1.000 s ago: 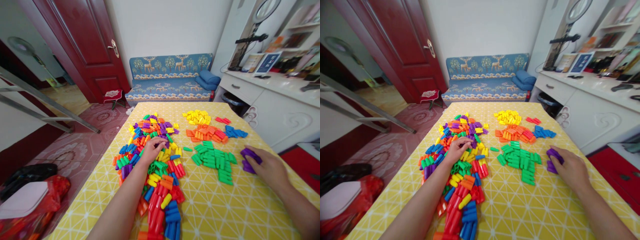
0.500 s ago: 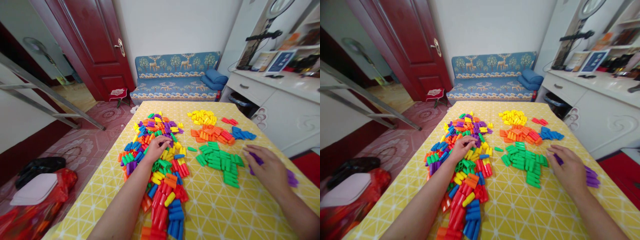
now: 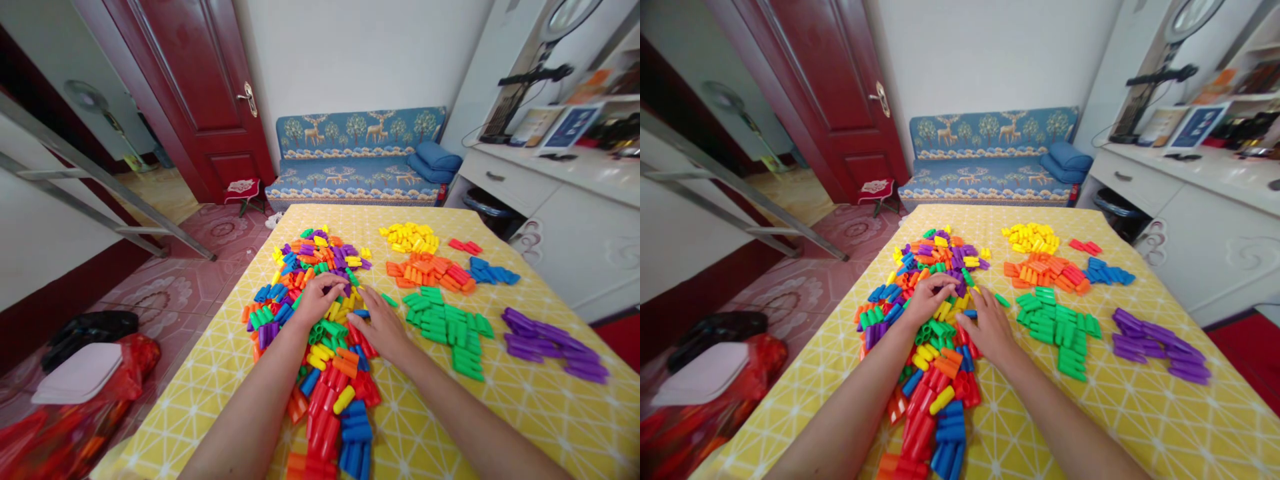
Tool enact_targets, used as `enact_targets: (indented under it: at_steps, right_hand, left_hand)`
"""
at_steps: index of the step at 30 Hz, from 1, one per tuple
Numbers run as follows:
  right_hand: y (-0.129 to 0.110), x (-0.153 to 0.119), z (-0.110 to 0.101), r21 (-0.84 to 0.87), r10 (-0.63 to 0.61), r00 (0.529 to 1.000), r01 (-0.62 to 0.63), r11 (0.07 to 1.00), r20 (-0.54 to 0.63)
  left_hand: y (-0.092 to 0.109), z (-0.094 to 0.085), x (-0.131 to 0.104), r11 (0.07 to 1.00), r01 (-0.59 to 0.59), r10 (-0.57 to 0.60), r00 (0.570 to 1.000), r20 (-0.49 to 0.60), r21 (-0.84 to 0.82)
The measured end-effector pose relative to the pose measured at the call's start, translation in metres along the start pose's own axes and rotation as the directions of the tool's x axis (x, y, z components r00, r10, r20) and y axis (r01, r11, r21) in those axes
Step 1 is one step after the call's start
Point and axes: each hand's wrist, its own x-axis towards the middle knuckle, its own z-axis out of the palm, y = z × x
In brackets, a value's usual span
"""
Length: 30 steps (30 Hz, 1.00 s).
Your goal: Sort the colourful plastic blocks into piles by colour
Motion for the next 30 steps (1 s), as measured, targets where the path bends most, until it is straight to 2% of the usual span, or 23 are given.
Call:
enact_targets:
  at_steps: [4, 8, 10, 13, 15, 16, 18, 20, 21, 23, 25, 26, 28, 30]
  right_hand:
    - [-0.003, 0.008, 0.005, -0.037, 0.026, 0.995, -0.029, 0.999, -0.094]
    - [-0.004, 0.004, 0.002, 0.133, 0.005, 0.988, 0.016, 0.991, -0.157]
    - [-0.004, 0.003, 0.000, 0.264, -0.036, 0.988, 0.075, 0.962, -0.150]
    - [-0.005, 0.002, -0.002, 0.379, -0.105, 0.984, 0.153, 0.913, -0.145]
    - [-0.005, 0.003, -0.001, 0.399, -0.119, 0.981, 0.172, 0.901, -0.155]
    - [-0.005, 0.003, -0.001, 0.402, -0.115, 0.980, 0.171, 0.899, -0.160]
    - [-0.004, 0.004, 0.001, 0.404, -0.105, 0.980, 0.166, 0.900, -0.168]
    - [-0.003, 0.003, 0.001, 0.401, -0.093, 0.982, 0.153, 0.903, -0.166]
    - [-0.003, 0.003, 0.001, 0.398, -0.086, 0.983, 0.145, 0.906, -0.162]
    - [-0.002, 0.003, 0.001, 0.390, -0.075, 0.985, 0.130, 0.911, -0.154]
    - [-0.002, 0.002, 0.001, 0.387, -0.068, 0.987, 0.120, 0.914, -0.147]
    - [-0.001, 0.002, 0.001, 0.388, -0.065, 0.988, 0.116, 0.915, -0.143]
    - [-0.001, 0.002, 0.001, 0.391, -0.056, 0.989, 0.106, 0.914, -0.138]
    - [-0.001, 0.001, 0.002, 0.392, -0.048, 0.990, 0.097, 0.915, -0.133]
  left_hand:
    - [-0.002, 0.000, 0.001, 1.000, -0.012, 0.012, 1.000, -0.009, -0.008]
    - [-0.002, 0.000, -0.001, 0.998, 0.018, -0.020, 0.999, -0.029, -0.062]
    - [0.000, -0.001, -0.001, 0.992, 0.038, -0.049, 0.995, -0.087, -0.121]
    - [0.005, -0.002, 0.001, 0.963, 0.045, -0.113, 0.962, -0.247, -0.267]
    - [0.010, -0.003, 0.007, 0.885, 0.033, -0.207, 0.921, -0.329, -0.464]
    - [0.013, -0.005, 0.011, 0.816, 0.022, -0.267, 0.901, -0.342, -0.577]
    - [0.018, -0.010, 0.020, 0.662, 0.024, -0.374, 0.877, -0.302, -0.749]
    - [0.023, -0.017, 0.028, 0.598, 0.107, -0.431, 0.878, -0.207, -0.794]
    - [0.026, -0.021, 0.031, 0.622, 0.172, -0.437, 0.886, -0.156, -0.764]
    - [0.032, -0.029, 0.032, 0.763, 0.286, -0.399, 0.914, -0.074, -0.580]
    - [0.038, -0.038, 0.027, 0.923, 0.311, -0.313, 0.949, 0.026, -0.227]
    - [0.040, -0.041, 0.022, 0.959, 0.281, -0.279, 0.955, 0.098, -0.014]
    - [0.046, -0.046, 0.008, 0.911, 0.178, -0.283, 0.926, 0.249, 0.371]
    - [0.050, -0.047, -0.008, 0.791, 0.090, -0.328, 0.897, 0.296, 0.605]
